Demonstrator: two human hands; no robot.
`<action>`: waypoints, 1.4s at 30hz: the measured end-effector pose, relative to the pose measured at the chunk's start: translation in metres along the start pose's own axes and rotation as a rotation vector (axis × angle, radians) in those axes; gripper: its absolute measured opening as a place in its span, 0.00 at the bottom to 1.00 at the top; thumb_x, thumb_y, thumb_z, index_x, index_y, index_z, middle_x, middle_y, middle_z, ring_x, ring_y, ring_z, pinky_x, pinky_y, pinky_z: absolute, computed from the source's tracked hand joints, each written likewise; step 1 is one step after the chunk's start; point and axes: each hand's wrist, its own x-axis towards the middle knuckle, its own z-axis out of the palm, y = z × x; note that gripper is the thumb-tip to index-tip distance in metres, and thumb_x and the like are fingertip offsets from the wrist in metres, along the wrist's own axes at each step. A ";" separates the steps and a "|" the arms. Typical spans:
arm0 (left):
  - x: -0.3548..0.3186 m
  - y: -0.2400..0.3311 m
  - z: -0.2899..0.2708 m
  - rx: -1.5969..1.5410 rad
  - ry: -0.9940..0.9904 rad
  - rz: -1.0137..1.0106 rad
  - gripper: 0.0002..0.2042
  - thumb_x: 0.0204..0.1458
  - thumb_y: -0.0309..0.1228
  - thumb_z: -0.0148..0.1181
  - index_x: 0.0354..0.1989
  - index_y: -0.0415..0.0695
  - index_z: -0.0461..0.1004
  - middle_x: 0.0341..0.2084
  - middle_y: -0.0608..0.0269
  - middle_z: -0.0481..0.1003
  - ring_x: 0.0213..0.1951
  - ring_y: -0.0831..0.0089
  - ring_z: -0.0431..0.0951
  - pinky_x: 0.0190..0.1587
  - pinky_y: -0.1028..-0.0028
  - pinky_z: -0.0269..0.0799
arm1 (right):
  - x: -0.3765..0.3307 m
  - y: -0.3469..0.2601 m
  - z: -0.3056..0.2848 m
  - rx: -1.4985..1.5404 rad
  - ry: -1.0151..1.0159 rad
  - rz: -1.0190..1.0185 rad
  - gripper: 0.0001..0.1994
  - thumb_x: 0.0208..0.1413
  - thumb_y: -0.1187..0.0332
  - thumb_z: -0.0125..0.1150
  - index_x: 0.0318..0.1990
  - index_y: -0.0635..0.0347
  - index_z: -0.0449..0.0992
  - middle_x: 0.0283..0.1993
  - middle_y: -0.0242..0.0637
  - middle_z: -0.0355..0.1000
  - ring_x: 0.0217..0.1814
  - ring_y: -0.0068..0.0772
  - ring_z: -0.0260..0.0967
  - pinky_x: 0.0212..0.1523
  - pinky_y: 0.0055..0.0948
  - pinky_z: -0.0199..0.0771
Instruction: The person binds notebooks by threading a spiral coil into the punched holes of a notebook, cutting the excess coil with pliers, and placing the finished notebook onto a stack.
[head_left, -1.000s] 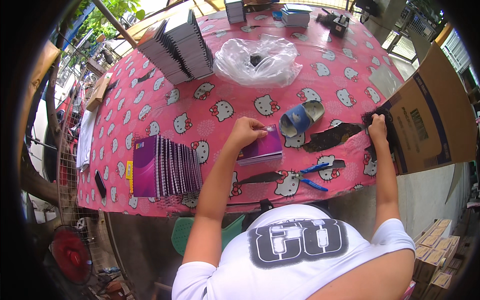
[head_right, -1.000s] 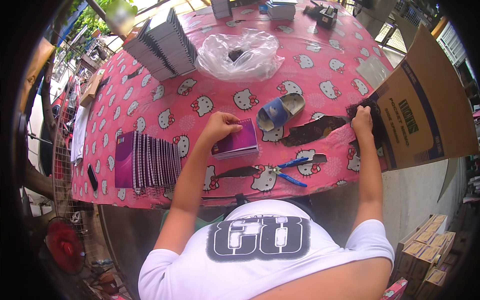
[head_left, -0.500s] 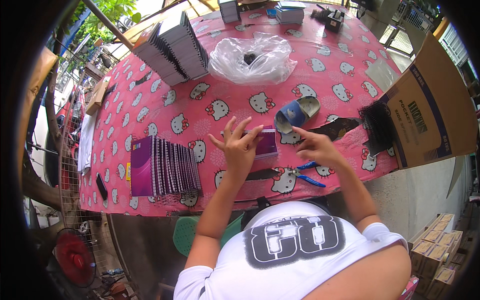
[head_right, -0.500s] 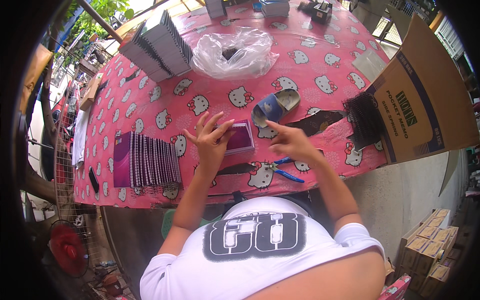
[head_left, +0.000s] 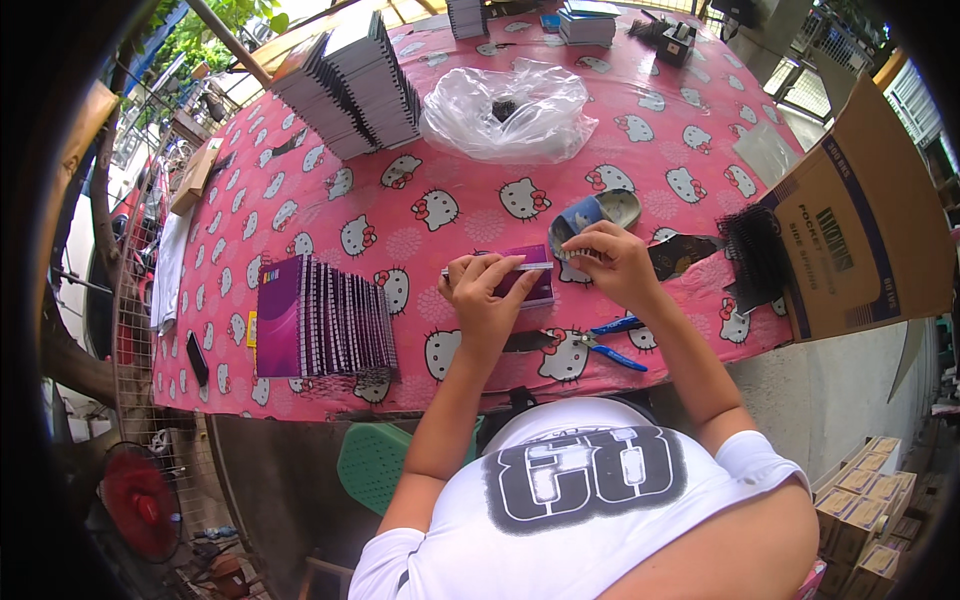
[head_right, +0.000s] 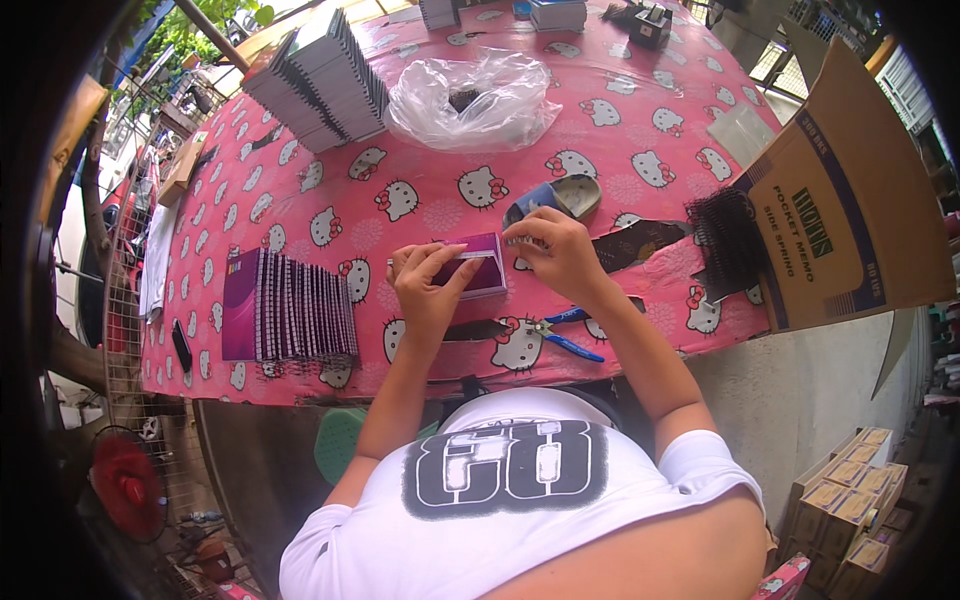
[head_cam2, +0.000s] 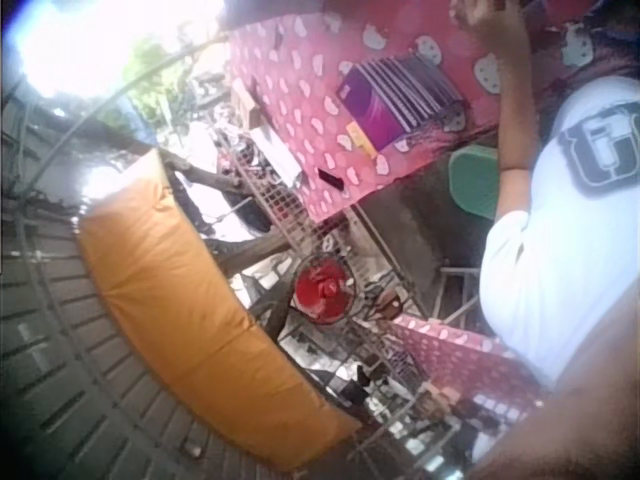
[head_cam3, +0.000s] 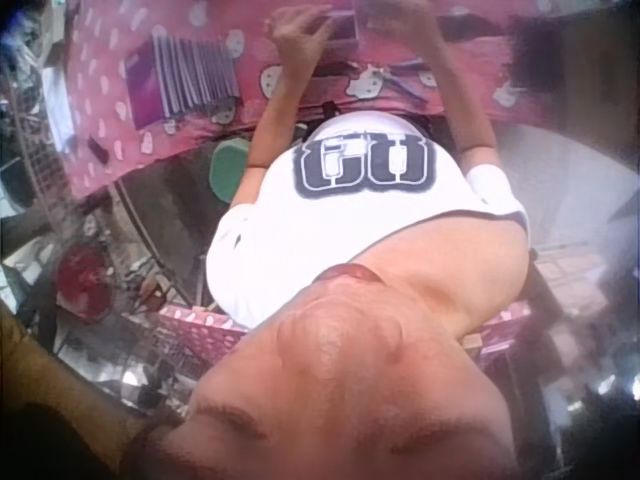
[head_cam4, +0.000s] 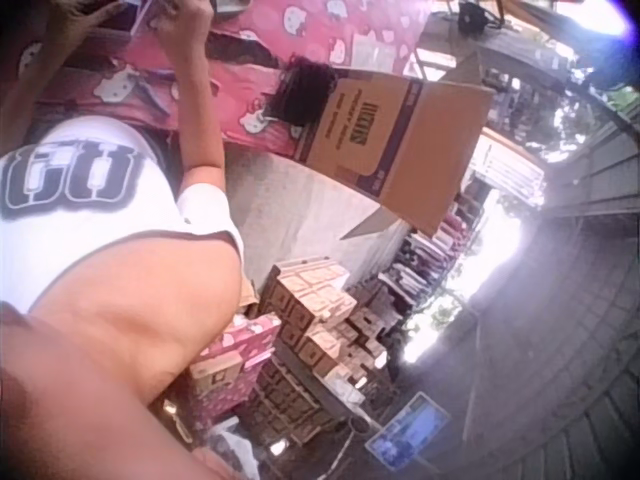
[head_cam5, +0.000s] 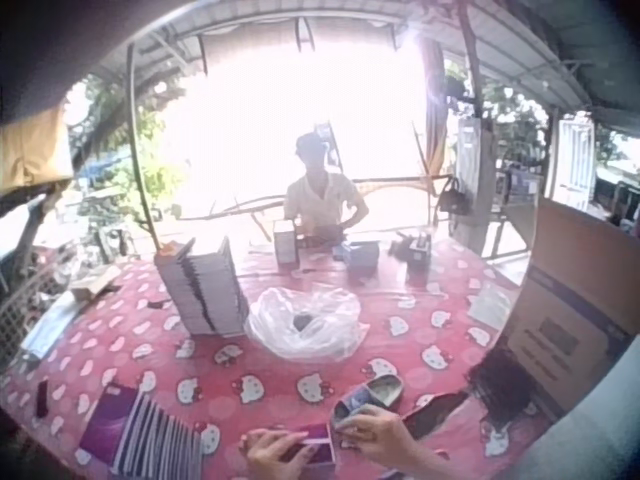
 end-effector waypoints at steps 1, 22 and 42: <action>-0.001 -0.001 0.000 -0.021 -0.007 -0.015 0.13 0.38 0.39 0.73 0.33 0.50 0.83 0.29 0.72 0.77 0.40 0.72 0.68 0.47 0.68 0.56 | 0.003 0.000 0.002 -0.016 -0.005 -0.023 0.12 0.42 0.80 0.68 0.37 0.59 0.80 0.33 0.32 0.71 0.31 0.23 0.68 0.32 0.22 0.68; -0.007 0.003 0.002 0.021 0.050 -0.013 0.11 0.37 0.36 0.74 0.31 0.50 0.83 0.29 0.72 0.78 0.40 0.72 0.69 0.47 0.68 0.55 | 0.017 -0.005 0.001 0.277 -0.388 0.431 0.08 0.47 0.79 0.64 0.36 0.61 0.76 0.36 0.35 0.70 0.37 0.30 0.70 0.36 0.27 0.69; -0.014 -0.004 0.001 -0.044 0.007 -0.016 0.13 0.36 0.32 0.72 0.34 0.52 0.82 0.31 0.73 0.77 0.41 0.71 0.69 0.51 0.63 0.51 | 0.003 -0.023 0.030 -0.265 -0.096 -0.121 0.07 0.48 0.70 0.64 0.29 0.60 0.71 0.29 0.39 0.66 0.34 0.46 0.68 0.32 0.39 0.70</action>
